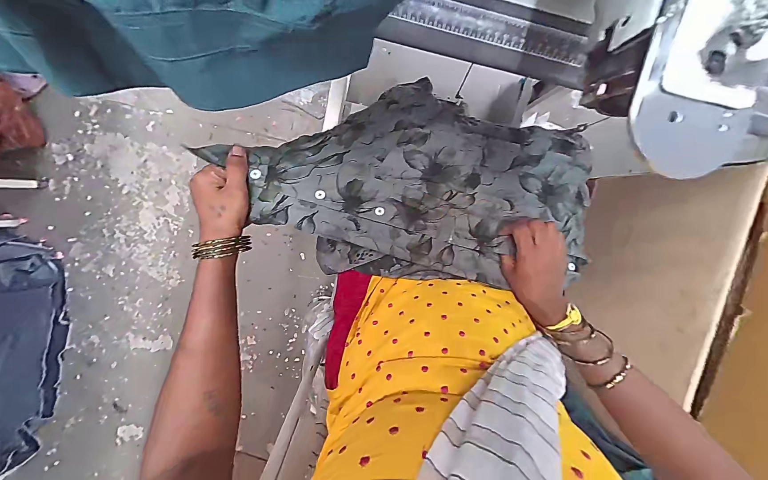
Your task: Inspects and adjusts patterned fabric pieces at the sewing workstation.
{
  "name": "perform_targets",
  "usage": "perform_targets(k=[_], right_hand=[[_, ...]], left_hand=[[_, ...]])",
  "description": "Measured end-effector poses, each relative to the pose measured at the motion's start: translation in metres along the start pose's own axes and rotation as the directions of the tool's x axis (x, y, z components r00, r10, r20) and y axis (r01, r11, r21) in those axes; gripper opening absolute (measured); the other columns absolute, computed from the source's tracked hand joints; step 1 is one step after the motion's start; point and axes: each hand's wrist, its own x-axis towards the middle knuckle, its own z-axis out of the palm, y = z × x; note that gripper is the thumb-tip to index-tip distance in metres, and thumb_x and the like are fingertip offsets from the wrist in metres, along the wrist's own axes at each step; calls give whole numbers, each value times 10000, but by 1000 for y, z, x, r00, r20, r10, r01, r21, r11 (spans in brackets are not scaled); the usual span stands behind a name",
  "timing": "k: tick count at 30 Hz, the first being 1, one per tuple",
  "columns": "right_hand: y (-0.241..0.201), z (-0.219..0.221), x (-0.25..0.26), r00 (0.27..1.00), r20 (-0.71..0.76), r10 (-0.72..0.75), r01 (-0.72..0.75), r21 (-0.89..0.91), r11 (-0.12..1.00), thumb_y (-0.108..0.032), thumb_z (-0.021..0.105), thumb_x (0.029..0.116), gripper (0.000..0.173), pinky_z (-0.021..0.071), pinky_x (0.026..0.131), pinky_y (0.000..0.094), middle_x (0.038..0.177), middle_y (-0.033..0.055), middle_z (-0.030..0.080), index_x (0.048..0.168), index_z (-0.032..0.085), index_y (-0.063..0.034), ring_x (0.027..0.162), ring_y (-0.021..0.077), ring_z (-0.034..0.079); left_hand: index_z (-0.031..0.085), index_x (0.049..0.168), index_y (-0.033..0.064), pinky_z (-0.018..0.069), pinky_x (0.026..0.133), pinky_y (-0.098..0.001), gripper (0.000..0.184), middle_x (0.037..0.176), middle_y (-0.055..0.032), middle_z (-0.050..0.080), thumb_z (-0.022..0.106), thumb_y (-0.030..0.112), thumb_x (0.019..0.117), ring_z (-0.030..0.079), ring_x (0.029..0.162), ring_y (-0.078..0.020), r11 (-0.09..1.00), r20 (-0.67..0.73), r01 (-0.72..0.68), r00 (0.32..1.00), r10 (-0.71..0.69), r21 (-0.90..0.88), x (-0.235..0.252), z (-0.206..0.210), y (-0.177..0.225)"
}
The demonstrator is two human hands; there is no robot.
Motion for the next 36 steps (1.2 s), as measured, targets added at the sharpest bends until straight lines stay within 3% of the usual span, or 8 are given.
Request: perform_targets(k=[5,9,12,15,23,29,32,36], right_hand=[[48,5,-62,979,-199,33,-46,-63,997,-290,580,1005,301,468,872,640,1155,264,680,1144,693,-48,1061,489,638],[97,13,-112,938,-40,345,-342,71,937,-487,412,1032,614,381,1050,676,1342,316,576,1275,630,33,1256,519,528],[128,19,-127,689,87,720,-706,308,638,-258,455,1088,417,460,1069,473,1288,277,613,1303,597,70,1224,353,597],[149,32,-122,413,288,864,-770,616,163,-204,391,1124,388,568,916,366,1204,236,658,1326,565,77,1033,236,692],[136,30,-103,388,557,734,-758,646,-90,-817,137,956,948,413,1136,513,1569,121,466,1568,410,-145,1415,273,471],[119,-20,-94,531,260,806,-658,726,199,-539,544,1025,502,559,753,414,1011,89,670,1280,609,-112,852,188,653],[125,-63,-84,568,-206,797,-671,444,593,-486,502,1062,500,551,810,522,1014,179,680,1252,613,-38,908,316,682],[141,-72,-89,602,-355,715,-730,118,673,-472,427,1090,508,532,784,608,998,257,681,1232,614,-21,918,443,688]], left_hand=[[501,806,-63,462,728,-538,694,768,-182,541,390,572,1061,565,721,-259,989,54,78,995,-85,123,0,5,-19],[544,940,-90,456,798,-571,735,899,-233,569,387,621,1040,580,842,-314,972,26,183,982,-189,147,0,7,-21],[585,1178,-91,478,935,-480,707,1098,-238,626,407,580,1046,620,1014,-256,977,37,171,984,-177,124,4,8,-22],[596,1233,-75,498,952,-381,635,1144,-207,647,437,514,1059,633,1030,-170,988,57,130,989,-135,85,17,13,-32],[606,1109,-57,480,812,-183,423,943,-24,601,444,333,1099,566,825,50,994,0,106,994,-106,-10,-2,13,4],[590,1067,-37,479,794,-205,434,903,-11,562,440,369,1096,548,787,28,988,-60,152,986,-152,-9,-4,11,11],[636,1084,-61,480,889,-260,517,1008,-94,647,429,413,1088,605,917,-44,984,-155,123,983,-102,130,-1,11,15],[633,1149,-126,428,1031,-432,637,1167,-262,646,377,454,1081,611,1139,-270,924,-74,75,996,-51,374,-6,30,28]])
